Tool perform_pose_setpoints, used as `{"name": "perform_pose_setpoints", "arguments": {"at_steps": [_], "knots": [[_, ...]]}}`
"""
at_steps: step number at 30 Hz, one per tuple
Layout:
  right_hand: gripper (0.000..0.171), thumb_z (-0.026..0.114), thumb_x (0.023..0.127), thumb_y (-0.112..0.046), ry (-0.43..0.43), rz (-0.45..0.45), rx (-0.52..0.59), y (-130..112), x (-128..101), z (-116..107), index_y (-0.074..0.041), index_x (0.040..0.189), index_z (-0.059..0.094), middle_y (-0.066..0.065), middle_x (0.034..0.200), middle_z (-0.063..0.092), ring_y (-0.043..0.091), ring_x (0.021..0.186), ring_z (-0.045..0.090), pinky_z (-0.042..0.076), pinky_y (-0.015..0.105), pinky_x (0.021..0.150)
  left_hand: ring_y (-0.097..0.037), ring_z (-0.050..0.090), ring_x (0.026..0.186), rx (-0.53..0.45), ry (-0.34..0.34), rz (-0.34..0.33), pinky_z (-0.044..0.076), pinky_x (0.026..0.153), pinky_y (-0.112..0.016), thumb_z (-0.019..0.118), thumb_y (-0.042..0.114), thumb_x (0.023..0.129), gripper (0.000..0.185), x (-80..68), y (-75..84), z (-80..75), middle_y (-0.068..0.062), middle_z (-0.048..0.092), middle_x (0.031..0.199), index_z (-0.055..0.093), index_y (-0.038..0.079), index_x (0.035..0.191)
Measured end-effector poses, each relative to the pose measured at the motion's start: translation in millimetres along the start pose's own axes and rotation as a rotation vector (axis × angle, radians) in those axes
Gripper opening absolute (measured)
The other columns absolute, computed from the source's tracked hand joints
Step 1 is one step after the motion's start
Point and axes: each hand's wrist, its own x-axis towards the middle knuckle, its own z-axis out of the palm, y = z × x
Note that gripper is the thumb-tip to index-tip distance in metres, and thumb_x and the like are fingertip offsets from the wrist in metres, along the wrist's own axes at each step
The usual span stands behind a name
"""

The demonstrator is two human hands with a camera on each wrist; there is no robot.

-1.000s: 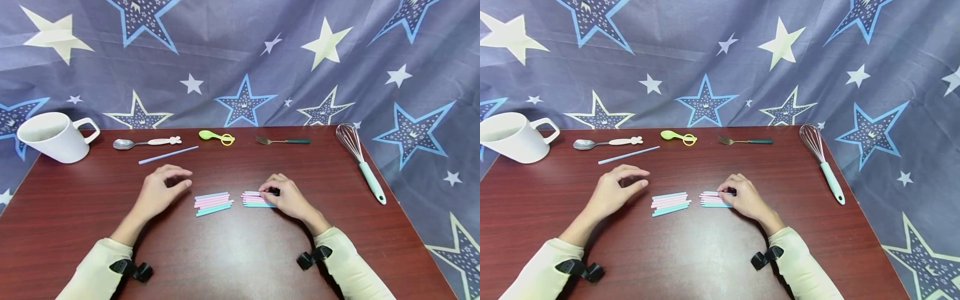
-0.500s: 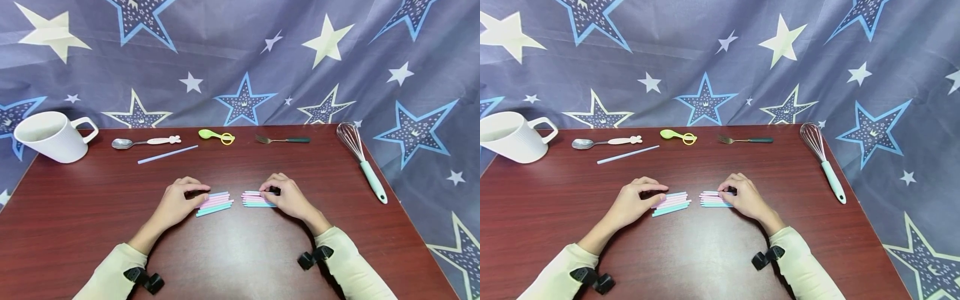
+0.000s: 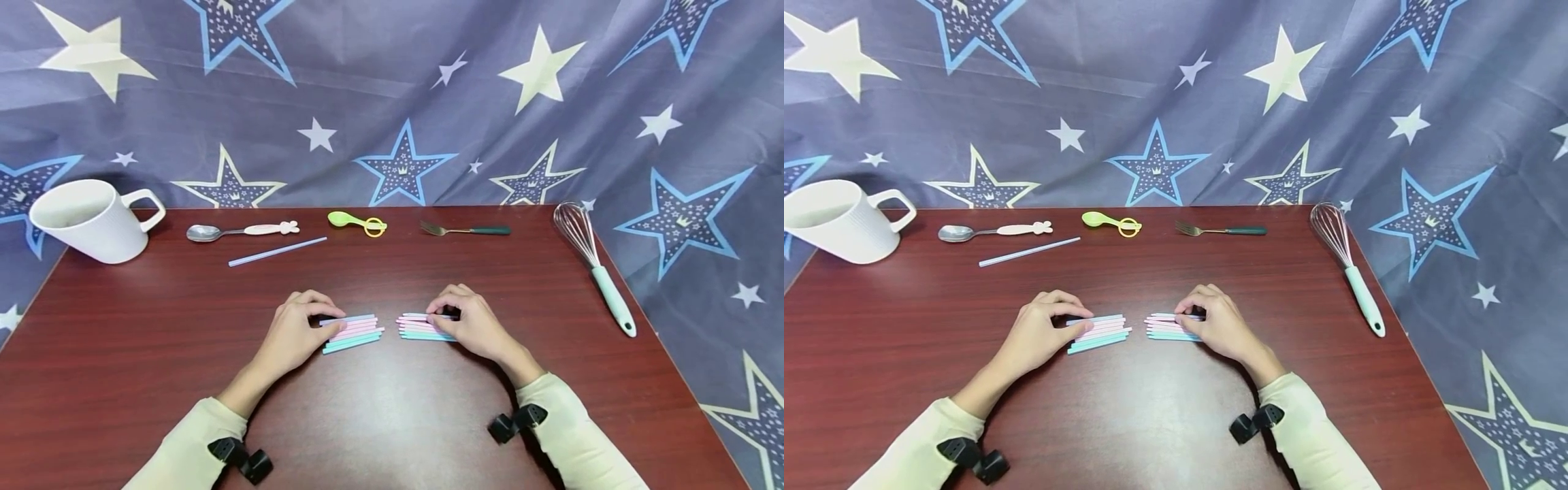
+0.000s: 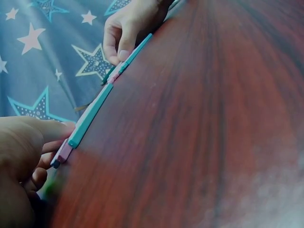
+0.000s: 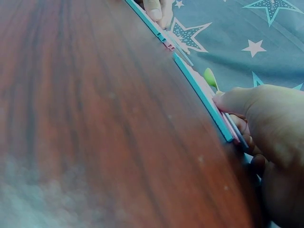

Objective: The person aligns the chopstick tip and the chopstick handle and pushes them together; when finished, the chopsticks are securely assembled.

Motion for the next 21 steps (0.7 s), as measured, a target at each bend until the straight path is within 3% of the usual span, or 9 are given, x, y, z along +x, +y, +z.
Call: {"name": "perform_pose_setpoints", "arguments": {"at_steps": [10, 21], "knots": [[0.011, 0.081, 0.087, -0.01, 0.006, -0.005, 0.004, -0.8, -0.1, 0.1, -0.019, 0.092, 0.077, -0.008, 0.086, 0.066, 0.009, 0.087, 0.057, 0.048, 0.025, 0.078, -0.017, 0.058, 0.094, -0.014, 0.013, -0.025, 0.041, 0.078, -0.033, 0.085, 0.022, 0.083, 0.01, 0.6, 3.3, -1.5, 0.003, 0.073, 0.102, 0.083, 0.022, 0.092], [0.011, 0.08, 0.086, -0.009, 0.018, -0.013, 0.003, -1.0, -0.4, 0.4, -0.018, 0.092, 0.077, -0.007, 0.087, 0.067, 0.009, 0.088, 0.059, 0.048, 0.025, 0.078, -0.016, 0.06, 0.095, -0.019, 0.036, -0.008, 0.041, 0.078, -0.032, 0.085, 0.02, 0.083, 0.008, -0.2, 1.4, 0.3, 0.003, 0.075, 0.101, 0.082, 0.021, 0.09]]}}
